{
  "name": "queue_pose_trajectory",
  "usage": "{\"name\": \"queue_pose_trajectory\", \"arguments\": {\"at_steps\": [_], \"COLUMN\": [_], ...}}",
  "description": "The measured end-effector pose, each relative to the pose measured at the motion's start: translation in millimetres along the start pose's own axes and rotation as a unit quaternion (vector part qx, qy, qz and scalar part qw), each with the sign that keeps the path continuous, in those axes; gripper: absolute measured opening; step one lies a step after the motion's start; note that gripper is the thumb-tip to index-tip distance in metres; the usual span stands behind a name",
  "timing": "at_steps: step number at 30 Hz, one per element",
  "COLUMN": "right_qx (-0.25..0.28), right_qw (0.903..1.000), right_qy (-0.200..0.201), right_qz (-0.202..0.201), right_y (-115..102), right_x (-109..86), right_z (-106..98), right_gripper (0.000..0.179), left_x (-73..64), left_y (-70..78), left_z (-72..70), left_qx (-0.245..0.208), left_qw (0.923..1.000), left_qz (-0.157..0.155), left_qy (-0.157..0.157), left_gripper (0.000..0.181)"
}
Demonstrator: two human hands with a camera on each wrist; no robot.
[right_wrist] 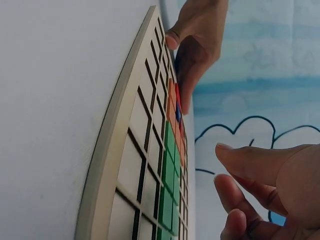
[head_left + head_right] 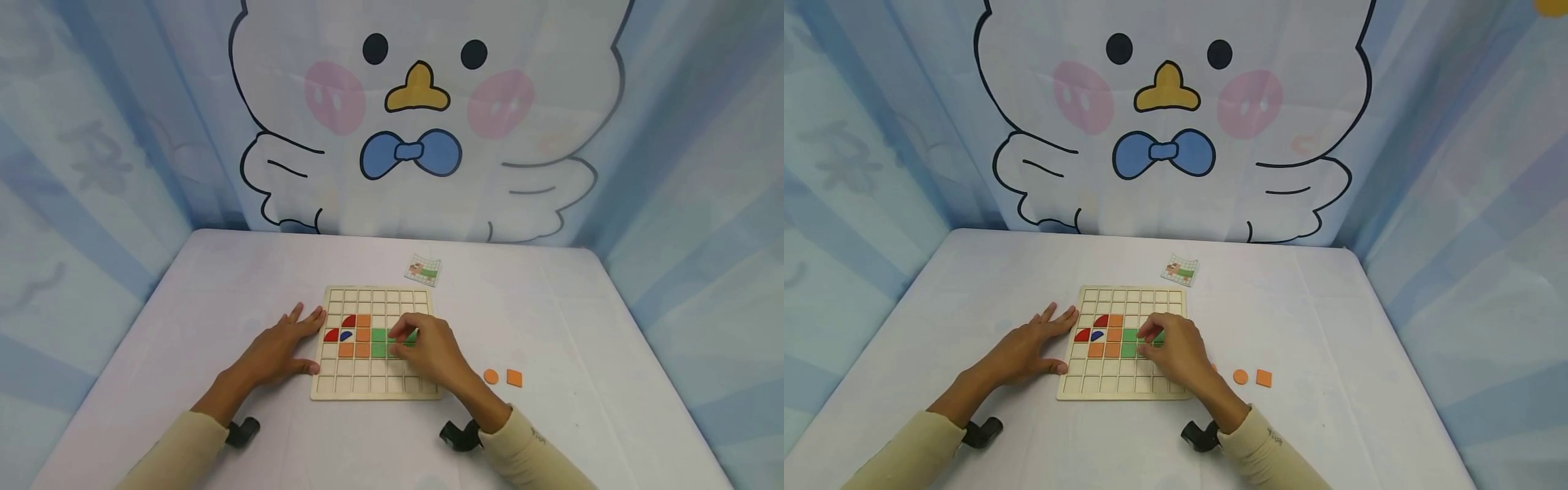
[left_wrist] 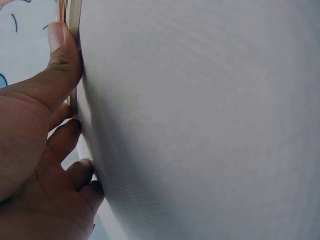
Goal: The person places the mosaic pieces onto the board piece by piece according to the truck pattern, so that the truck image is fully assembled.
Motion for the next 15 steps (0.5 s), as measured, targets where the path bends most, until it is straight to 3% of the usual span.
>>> {"name": "queue_pose_trajectory", "arguments": {"at_steps": [15], "right_qx": [-0.016], "right_qw": [0.9962], "right_qy": [0.03], "right_qz": [0.08], "right_y": [71], "right_x": [-41.2], "right_z": [-37], "right_gripper": [0.02], "left_x": [0.9], "left_y": [-1.2], "left_z": [1.1], "left_qx": [0.0], "left_qw": [1.0], "left_qz": [0.0], "left_qy": [0.001], "left_gripper": [0.108]}}
Point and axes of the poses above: each hand's wrist, its own x-axis towards the middle knuckle, its own z-axis out of the palm, y = z × x, the point moved 8 cm from there along x, towards the middle knuckle, and after that the axes turned 14 degrees about -x, right-handed, at the moved point
